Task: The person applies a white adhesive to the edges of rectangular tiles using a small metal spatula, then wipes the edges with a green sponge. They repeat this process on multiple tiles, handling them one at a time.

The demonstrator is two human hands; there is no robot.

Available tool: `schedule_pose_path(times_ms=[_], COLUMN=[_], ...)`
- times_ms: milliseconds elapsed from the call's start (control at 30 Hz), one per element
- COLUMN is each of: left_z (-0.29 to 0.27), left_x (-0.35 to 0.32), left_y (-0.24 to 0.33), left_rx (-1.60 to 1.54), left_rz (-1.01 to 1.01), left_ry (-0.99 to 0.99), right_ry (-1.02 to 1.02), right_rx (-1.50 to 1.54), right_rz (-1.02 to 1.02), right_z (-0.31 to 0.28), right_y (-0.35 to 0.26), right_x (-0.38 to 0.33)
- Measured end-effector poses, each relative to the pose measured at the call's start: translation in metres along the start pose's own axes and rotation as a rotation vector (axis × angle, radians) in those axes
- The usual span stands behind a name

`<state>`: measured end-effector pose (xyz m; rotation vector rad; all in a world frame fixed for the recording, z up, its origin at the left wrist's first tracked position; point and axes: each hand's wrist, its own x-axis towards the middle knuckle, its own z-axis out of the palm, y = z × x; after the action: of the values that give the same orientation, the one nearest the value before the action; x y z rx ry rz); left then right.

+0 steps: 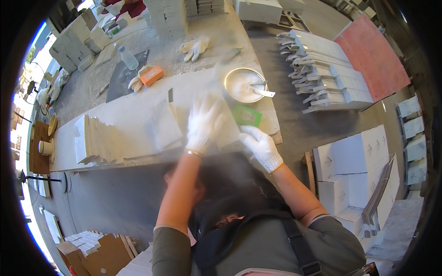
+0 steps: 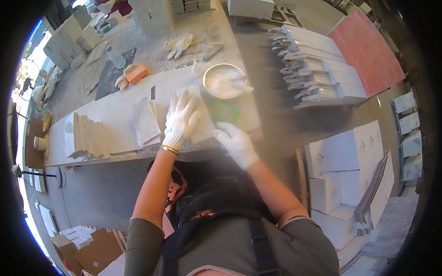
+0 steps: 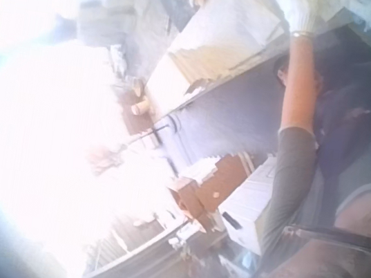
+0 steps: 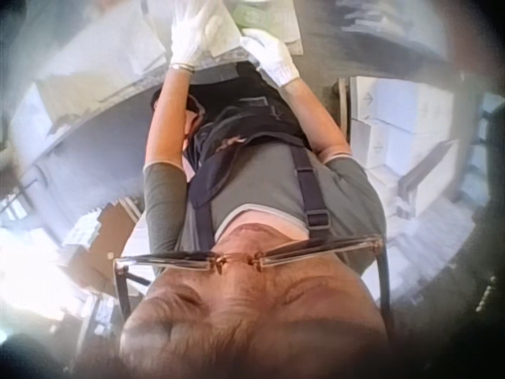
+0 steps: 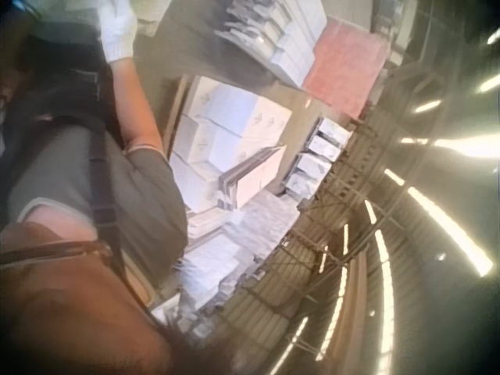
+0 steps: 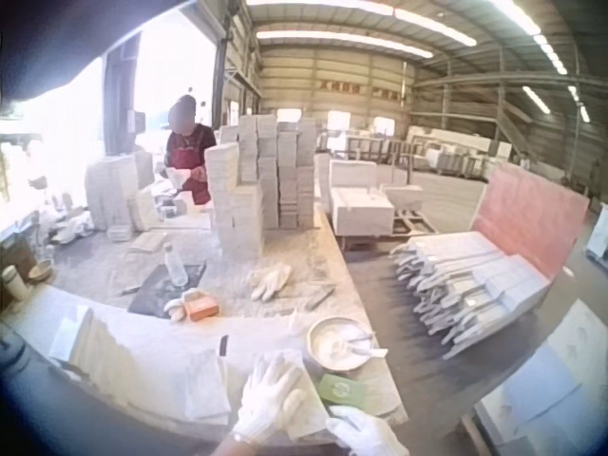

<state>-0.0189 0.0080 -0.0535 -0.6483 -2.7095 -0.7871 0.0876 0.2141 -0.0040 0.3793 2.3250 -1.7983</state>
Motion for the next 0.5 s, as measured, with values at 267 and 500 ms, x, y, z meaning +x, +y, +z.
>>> schedule_pose_path(times_ms=[267, 500], left_z=[-0.032, -0.119], left_x=[0.009, 0.019], left_y=[0.014, 0.042], left_rx=[0.020, 0.284], left_rz=[-0.003, 0.352], left_ry=[-0.076, -0.246], right_ry=[-0.172, -0.052], right_rx=[0.322, -0.062], right_rz=[0.145, -0.388], right_z=[0.015, 0.003], right_y=[-0.009, -0.024], right_x=[0.005, -0.016])
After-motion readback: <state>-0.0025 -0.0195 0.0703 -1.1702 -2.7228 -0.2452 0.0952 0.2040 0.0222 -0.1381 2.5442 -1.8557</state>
